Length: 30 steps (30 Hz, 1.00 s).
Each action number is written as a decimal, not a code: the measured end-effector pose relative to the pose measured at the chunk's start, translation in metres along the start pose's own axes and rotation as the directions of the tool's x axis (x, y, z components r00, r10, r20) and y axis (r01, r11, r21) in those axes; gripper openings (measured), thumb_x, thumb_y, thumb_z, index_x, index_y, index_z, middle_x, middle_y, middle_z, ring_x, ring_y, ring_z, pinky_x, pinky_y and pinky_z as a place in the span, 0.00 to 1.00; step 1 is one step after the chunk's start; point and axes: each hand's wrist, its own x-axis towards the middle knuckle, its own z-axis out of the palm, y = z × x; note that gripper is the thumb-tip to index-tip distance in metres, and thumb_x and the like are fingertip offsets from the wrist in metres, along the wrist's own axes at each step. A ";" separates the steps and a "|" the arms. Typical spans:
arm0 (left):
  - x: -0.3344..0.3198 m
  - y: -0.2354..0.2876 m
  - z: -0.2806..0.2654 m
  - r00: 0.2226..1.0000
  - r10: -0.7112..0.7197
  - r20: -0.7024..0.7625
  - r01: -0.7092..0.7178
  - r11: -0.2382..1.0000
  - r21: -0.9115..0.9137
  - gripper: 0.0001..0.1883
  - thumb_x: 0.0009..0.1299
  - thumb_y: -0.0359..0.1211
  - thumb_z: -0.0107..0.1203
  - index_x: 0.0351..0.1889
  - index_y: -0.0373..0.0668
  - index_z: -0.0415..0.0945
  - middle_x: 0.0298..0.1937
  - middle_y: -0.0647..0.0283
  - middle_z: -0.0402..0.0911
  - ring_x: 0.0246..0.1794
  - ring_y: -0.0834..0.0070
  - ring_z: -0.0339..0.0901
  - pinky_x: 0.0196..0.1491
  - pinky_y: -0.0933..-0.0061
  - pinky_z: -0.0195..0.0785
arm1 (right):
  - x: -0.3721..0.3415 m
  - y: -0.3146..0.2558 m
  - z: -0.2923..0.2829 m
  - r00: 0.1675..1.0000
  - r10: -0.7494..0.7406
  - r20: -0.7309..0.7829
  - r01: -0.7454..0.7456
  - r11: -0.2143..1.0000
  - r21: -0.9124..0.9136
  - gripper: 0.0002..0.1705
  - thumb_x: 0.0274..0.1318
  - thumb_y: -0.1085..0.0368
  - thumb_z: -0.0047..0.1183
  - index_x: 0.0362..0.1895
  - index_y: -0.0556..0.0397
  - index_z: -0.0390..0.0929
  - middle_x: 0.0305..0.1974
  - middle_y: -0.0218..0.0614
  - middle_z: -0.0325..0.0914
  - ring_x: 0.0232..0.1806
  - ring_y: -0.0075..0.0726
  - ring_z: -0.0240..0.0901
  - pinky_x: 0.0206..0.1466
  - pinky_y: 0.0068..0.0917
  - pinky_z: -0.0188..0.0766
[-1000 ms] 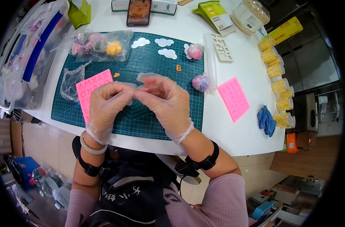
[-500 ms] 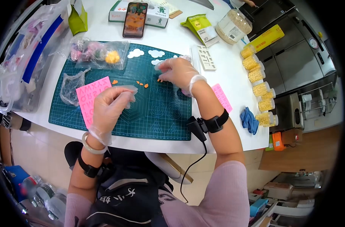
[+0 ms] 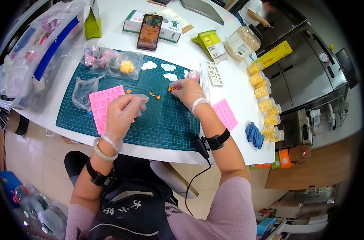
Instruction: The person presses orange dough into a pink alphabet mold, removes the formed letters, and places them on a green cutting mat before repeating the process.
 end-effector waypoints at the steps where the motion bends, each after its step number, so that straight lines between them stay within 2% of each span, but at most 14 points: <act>1: 0.001 -0.001 0.000 1.000 0.004 -0.008 -0.004 1.000 -0.008 0.12 0.72 0.32 0.51 0.42 0.34 0.82 0.31 0.66 0.80 0.28 0.86 0.70 0.30 0.85 0.63 | 0.002 -0.002 0.004 0.999 -0.021 -0.030 0.021 1.000 0.018 0.16 0.51 0.65 0.62 0.46 0.52 0.84 0.41 0.47 0.82 0.43 0.45 0.80 0.50 0.33 0.73; 3: 0.001 0.003 -0.001 0.999 -0.015 -0.031 0.014 0.999 -0.039 0.11 0.71 0.32 0.52 0.40 0.34 0.82 0.31 0.66 0.81 0.29 0.85 0.72 0.33 0.84 0.65 | 0.006 -0.006 0.011 0.997 -0.044 -0.063 0.047 0.998 0.037 0.15 0.51 0.66 0.61 0.45 0.52 0.84 0.40 0.48 0.82 0.43 0.45 0.80 0.50 0.33 0.73; 6: 0.003 0.008 -0.011 0.998 -0.013 -0.058 0.008 0.997 -0.079 0.10 0.70 0.31 0.53 0.38 0.34 0.82 0.32 0.65 0.81 0.32 0.82 0.75 0.37 0.81 0.68 | 0.012 -0.012 0.016 0.987 -0.124 -0.100 0.123 0.992 -0.020 0.13 0.55 0.66 0.59 0.45 0.52 0.85 0.38 0.44 0.81 0.40 0.38 0.79 0.48 0.29 0.73; 8: -0.001 0.007 -0.021 0.998 0.004 -0.063 -0.010 0.996 -0.084 0.10 0.70 0.31 0.53 0.38 0.35 0.82 0.33 0.64 0.82 0.33 0.81 0.76 0.38 0.79 0.69 | 0.010 -0.017 0.018 0.978 -0.151 -0.145 0.150 0.988 -0.020 0.13 0.53 0.67 0.59 0.45 0.50 0.85 0.40 0.46 0.80 0.41 0.46 0.79 0.49 0.32 0.74; 10: -0.005 0.006 -0.030 0.971 0.205 -0.118 -0.175 0.958 0.225 0.08 0.67 0.31 0.55 0.39 0.37 0.82 0.37 0.60 0.83 0.37 0.72 0.79 0.43 0.72 0.71 | 0.003 -0.021 0.017 0.966 -0.192 -0.175 0.193 0.981 -0.011 0.13 0.53 0.67 0.59 0.45 0.48 0.85 0.41 0.45 0.79 0.41 0.45 0.79 0.48 0.33 0.74; 11: -0.006 0.008 -0.036 0.971 0.206 -0.124 -0.173 0.957 0.232 0.08 0.67 0.31 0.55 0.39 0.37 0.82 0.37 0.60 0.83 0.37 0.72 0.79 0.43 0.72 0.71 | -0.001 -0.025 0.016 0.951 -0.233 -0.205 0.235 0.972 -0.012 0.13 0.54 0.67 0.58 0.45 0.47 0.85 0.41 0.44 0.79 0.41 0.45 0.79 0.48 0.33 0.74; 12: -0.009 0.012 -0.041 0.933 0.358 -0.031 -0.294 0.813 0.503 0.10 0.65 0.31 0.56 0.42 0.39 0.81 0.40 0.59 0.83 0.41 0.67 0.79 0.47 0.67 0.71 | -0.007 -0.028 0.016 0.962 -0.213 -0.172 0.219 0.976 0.015 0.14 0.55 0.67 0.58 0.47 0.45 0.84 0.41 0.44 0.79 0.42 0.44 0.79 0.49 0.33 0.74; 13: -0.012 0.014 -0.044 0.880 0.464 0.104 -0.390 0.580 0.715 0.12 0.63 0.30 0.57 0.45 0.40 0.80 0.43 0.57 0.83 0.45 0.62 0.79 0.51 0.63 0.70 | -0.012 -0.029 0.020 0.963 -0.214 -0.165 0.221 0.975 0.021 0.14 0.55 0.67 0.58 0.47 0.45 0.84 0.41 0.44 0.79 0.42 0.44 0.79 0.49 0.33 0.74; 17: -0.015 0.008 -0.035 0.862 0.465 0.200 -0.420 0.435 0.797 0.19 0.60 0.31 0.59 0.51 0.43 0.77 0.45 0.58 0.82 0.47 0.59 0.77 0.53 0.60 0.68 | -0.022 -0.034 0.032 0.973 -0.202 -0.111 0.201 0.979 -0.021 0.18 0.55 0.67 0.58 0.52 0.43 0.81 0.43 0.45 0.78 0.46 0.45 0.77 0.51 0.34 0.73; 19: -0.016 0.008 -0.030 0.899 0.362 0.246 -0.378 0.358 0.854 0.24 0.59 0.33 0.61 0.56 0.44 0.74 0.46 0.59 0.80 0.47 0.62 0.76 0.51 0.61 0.68 | -0.018 -0.030 0.044 0.898 -0.405 -0.174 0.402 0.914 -0.051 0.21 0.55 0.69 0.59 0.55 0.42 0.80 0.38 0.40 0.76 0.37 0.37 0.74 0.46 0.31 0.72; 22: -0.018 0.002 -0.029 0.845 0.414 0.338 -0.461 0.245 0.853 0.27 0.57 0.33 0.62 0.57 0.44 0.73 0.45 0.62 0.80 0.46 0.63 0.75 0.48 0.61 0.68 | -0.013 -0.033 0.046 0.921 -0.374 -0.112 0.373 0.927 -0.029 0.21 0.55 0.69 0.58 0.55 0.41 0.80 0.39 0.39 0.74 0.37 0.37 0.74 0.45 0.30 0.72; 26: -0.019 -0.008 -0.023 0.841 0.399 0.365 -0.492 0.286 0.822 0.27 0.56 0.31 0.60 0.57 0.44 0.72 0.43 0.62 0.80 0.45 0.64 0.75 0.46 0.60 0.68 | -0.005 -0.038 0.051 0.903 -0.423 -0.077 0.426 0.904 0.028 0.21 0.55 0.69 0.57 0.55 0.41 0.80 0.38 0.38 0.73 0.37 0.36 0.73 0.45 0.30 0.72; 28: -0.021 -0.007 -0.016 0.889 0.361 0.283 -0.407 0.336 0.850 0.25 0.55 0.25 0.59 0.55 0.44 0.73 0.42 0.58 0.78 0.45 0.60 0.75 0.49 0.60 0.68 | -0.004 -0.052 0.050 0.921 -0.389 0.022 0.379 0.908 0.177 0.19 0.55 0.68 0.58 0.53 0.45 0.81 0.42 0.44 0.73 0.44 0.47 0.75 0.51 0.32 0.71; 30: -0.023 -0.007 -0.014 0.885 0.365 0.289 -0.424 0.374 0.825 0.25 0.55 0.23 0.58 0.54 0.43 0.73 0.41 0.58 0.78 0.44 0.60 0.75 0.48 0.60 0.68 | 0.002 -0.062 0.052 0.907 -0.421 0.020 0.412 0.894 0.174 0.18 0.55 0.67 0.58 0.52 0.46 0.81 0.41 0.44 0.73 0.44 0.47 0.75 0.50 0.32 0.71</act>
